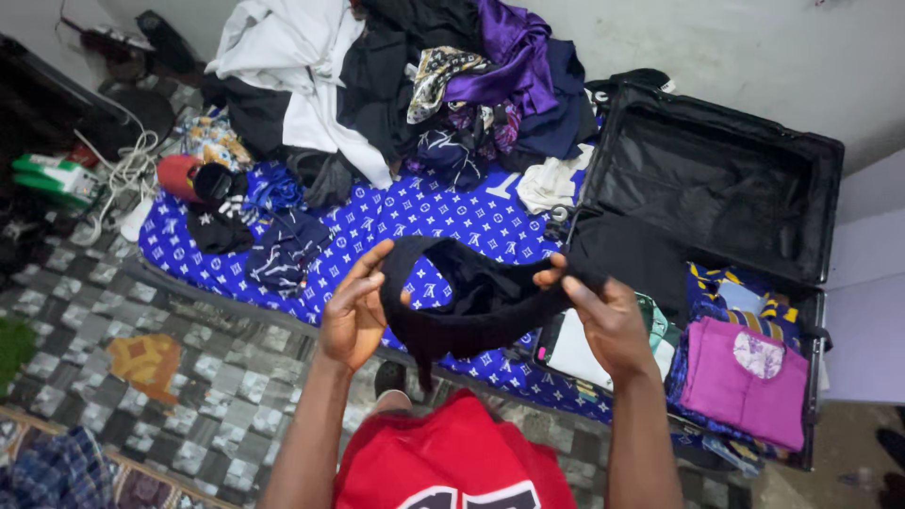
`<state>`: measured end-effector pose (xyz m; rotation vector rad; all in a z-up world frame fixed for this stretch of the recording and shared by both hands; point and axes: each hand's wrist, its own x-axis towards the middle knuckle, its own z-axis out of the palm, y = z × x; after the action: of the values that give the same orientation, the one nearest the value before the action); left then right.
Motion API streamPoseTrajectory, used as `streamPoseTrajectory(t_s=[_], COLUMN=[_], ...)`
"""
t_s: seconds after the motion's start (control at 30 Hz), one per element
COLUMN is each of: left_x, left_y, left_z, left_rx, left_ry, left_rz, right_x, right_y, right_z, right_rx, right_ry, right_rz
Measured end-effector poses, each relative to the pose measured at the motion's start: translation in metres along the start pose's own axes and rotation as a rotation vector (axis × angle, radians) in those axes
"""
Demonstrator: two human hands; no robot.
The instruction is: The person folds items including a black tank top and a patterned scarf by hand, then places them into an open suitcase on a bed.
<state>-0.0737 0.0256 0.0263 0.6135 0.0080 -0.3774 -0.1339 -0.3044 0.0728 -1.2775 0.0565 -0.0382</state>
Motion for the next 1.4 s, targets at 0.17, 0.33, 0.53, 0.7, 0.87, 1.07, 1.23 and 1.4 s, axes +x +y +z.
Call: streamPoseTrajectory(t_s=[0.17,0.33,0.53,0.7,0.87,1.07,1.23,1.4], left_x=[0.022,0.028,0.044,0.046,0.06,0.055,0.096,0.15], left_y=[0.011,0.018,0.048,0.061,0.064,0.093,0.146,0.09], left_z=[-0.029,-0.056,-0.047,-0.042,-0.053,-0.046,-0.003,0.0], left_rx=[-0.051,-0.067,0.29,0.337,0.29,0.691,0.507,0.321], left_ry=[-0.027,-0.157,0.05,0.001,0.002,-0.044,-0.214,-0.147], left_rz=[0.046,0.046,-0.39,-0.346,-0.154,-0.162,0.122,0.44], right_x=[0.005,-0.008,0.008,0.002,0.01,-0.007,0.016,0.084], right_y=[0.011,0.02,0.034,0.023,0.028,0.004,-0.044,-0.024], right_z=[-0.004,-0.013,0.005,0.014,0.011,-0.006,-0.033,0.012], right_rx=[-0.132,0.15,-0.161,0.165,-0.363,-0.479,-0.48,0.194], right_ry=[0.183,0.144,0.325,0.317,0.439,0.32,0.296,0.39], right_rz=[0.286,0.116,0.231,0.016,0.056,0.132,-0.131,-0.153])
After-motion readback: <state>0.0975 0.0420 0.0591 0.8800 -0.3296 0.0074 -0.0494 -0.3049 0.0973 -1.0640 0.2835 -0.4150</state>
